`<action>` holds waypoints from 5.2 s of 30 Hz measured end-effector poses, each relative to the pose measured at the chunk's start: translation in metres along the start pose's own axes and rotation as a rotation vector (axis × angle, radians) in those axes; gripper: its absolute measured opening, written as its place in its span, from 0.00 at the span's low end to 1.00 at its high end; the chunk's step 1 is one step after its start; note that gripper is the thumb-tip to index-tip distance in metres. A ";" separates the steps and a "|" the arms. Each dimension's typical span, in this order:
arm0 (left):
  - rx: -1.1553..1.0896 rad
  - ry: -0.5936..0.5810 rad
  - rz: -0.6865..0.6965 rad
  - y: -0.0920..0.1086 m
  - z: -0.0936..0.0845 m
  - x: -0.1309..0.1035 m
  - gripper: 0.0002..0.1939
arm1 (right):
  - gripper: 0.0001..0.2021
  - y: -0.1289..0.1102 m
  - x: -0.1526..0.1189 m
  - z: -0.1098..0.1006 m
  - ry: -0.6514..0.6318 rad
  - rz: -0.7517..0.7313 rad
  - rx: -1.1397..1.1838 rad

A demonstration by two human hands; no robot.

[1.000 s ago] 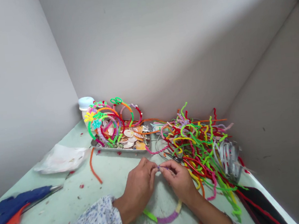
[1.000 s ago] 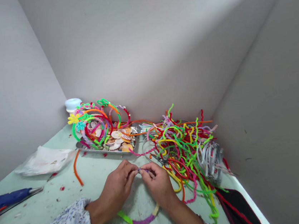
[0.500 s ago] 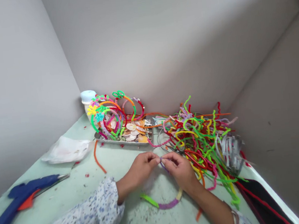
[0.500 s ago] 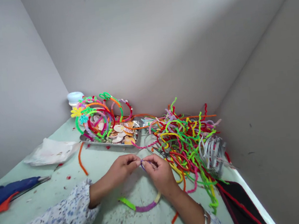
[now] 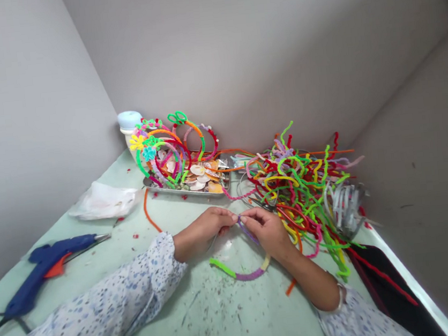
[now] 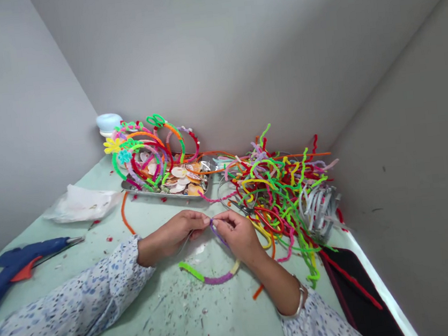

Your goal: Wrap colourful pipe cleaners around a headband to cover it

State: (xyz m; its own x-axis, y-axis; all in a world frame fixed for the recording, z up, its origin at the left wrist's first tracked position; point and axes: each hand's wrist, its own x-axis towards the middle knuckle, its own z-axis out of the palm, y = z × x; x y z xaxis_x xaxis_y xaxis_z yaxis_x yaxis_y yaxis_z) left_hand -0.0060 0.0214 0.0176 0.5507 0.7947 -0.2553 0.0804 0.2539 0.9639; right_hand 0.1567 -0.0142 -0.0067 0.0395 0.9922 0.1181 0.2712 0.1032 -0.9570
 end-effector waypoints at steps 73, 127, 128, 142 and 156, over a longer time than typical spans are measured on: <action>0.079 0.145 0.136 -0.021 0.008 0.001 0.13 | 0.07 0.003 0.001 0.000 -0.094 0.011 0.008; -0.113 0.110 -0.022 -0.011 0.007 -0.002 0.09 | 0.08 0.004 -0.003 0.002 -0.067 -0.102 -0.054; -0.098 0.109 -0.012 -0.011 0.007 -0.002 0.09 | 0.08 0.004 -0.003 0.002 -0.064 -0.093 -0.058; -0.093 0.107 0.031 -0.011 0.008 -0.002 0.10 | 0.09 0.006 -0.003 0.002 -0.067 -0.075 -0.071; -0.139 0.129 -0.025 -0.009 0.010 -0.002 0.11 | 0.06 0.006 -0.006 0.002 -0.089 -0.143 -0.080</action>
State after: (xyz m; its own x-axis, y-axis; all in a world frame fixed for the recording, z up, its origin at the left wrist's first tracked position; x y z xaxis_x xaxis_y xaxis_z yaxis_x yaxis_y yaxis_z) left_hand 0.0008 0.0117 0.0104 0.4378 0.8491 -0.2955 -0.0274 0.3411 0.9396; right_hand 0.1559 -0.0190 -0.0133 -0.0894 0.9703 0.2246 0.3441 0.2417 -0.9073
